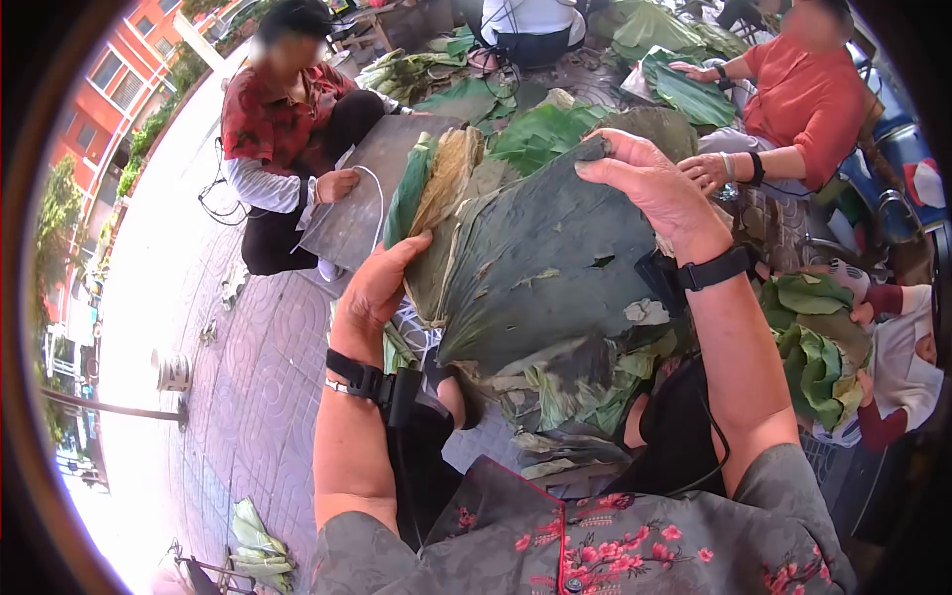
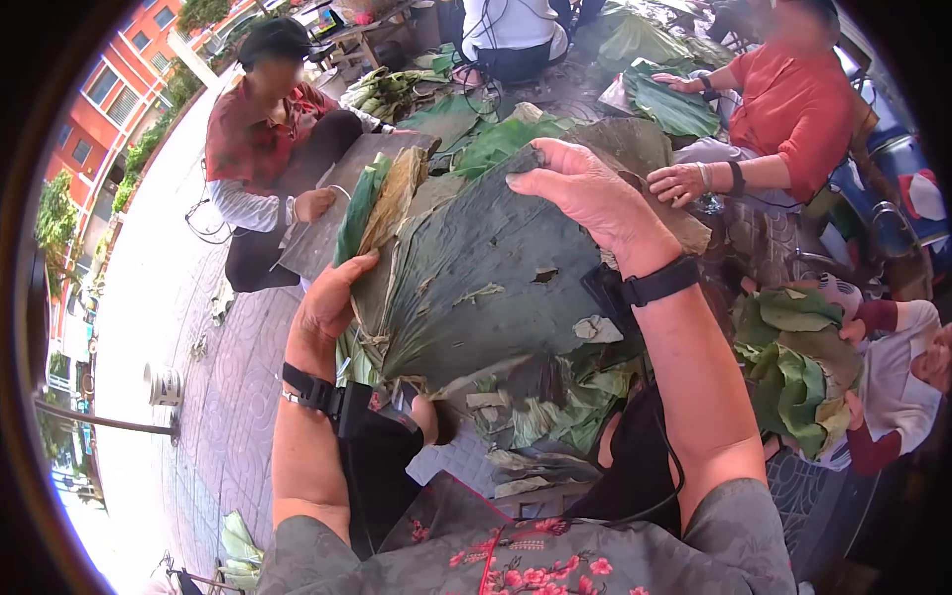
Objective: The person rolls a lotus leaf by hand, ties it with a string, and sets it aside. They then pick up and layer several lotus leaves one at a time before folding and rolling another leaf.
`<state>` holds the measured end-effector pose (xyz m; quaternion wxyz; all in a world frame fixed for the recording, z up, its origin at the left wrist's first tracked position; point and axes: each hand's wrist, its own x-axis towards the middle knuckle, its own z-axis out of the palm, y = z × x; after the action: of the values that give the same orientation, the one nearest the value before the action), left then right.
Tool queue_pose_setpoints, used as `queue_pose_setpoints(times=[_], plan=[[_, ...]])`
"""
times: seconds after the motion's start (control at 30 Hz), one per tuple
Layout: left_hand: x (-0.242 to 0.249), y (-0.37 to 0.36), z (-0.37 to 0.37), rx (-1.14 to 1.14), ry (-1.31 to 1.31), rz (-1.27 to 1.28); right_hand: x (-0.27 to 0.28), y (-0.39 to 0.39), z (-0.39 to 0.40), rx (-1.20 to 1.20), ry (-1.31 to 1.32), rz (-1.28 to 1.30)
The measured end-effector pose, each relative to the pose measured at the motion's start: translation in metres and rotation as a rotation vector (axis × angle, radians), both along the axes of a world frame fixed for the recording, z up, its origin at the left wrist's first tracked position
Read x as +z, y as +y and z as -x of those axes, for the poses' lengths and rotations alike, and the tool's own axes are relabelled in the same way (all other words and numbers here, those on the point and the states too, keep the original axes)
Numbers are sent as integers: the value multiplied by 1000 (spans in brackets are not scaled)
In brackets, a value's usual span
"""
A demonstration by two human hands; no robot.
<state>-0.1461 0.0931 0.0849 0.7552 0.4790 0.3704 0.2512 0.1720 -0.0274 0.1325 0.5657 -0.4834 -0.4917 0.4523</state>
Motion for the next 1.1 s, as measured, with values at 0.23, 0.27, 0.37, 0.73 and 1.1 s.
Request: queue_pose_setpoints(times=[0.23,0.27,0.37,0.73,1.1], plan=[[2,-4,-5,-40,0,33,-8,28,6,-121,-136,-135],[5,-5,-7,-35,2,57,-9,32,8,-146,-160,-174],[10,-12,-10,-62,-8,-114,-19,44,11,-209,-264,-215],[9,34,30,194,-159,44,-9,30,44,-622,-880,-711],[10,77,97,606,-420,-106,-25,-11,-60,-802,-998,-296]])
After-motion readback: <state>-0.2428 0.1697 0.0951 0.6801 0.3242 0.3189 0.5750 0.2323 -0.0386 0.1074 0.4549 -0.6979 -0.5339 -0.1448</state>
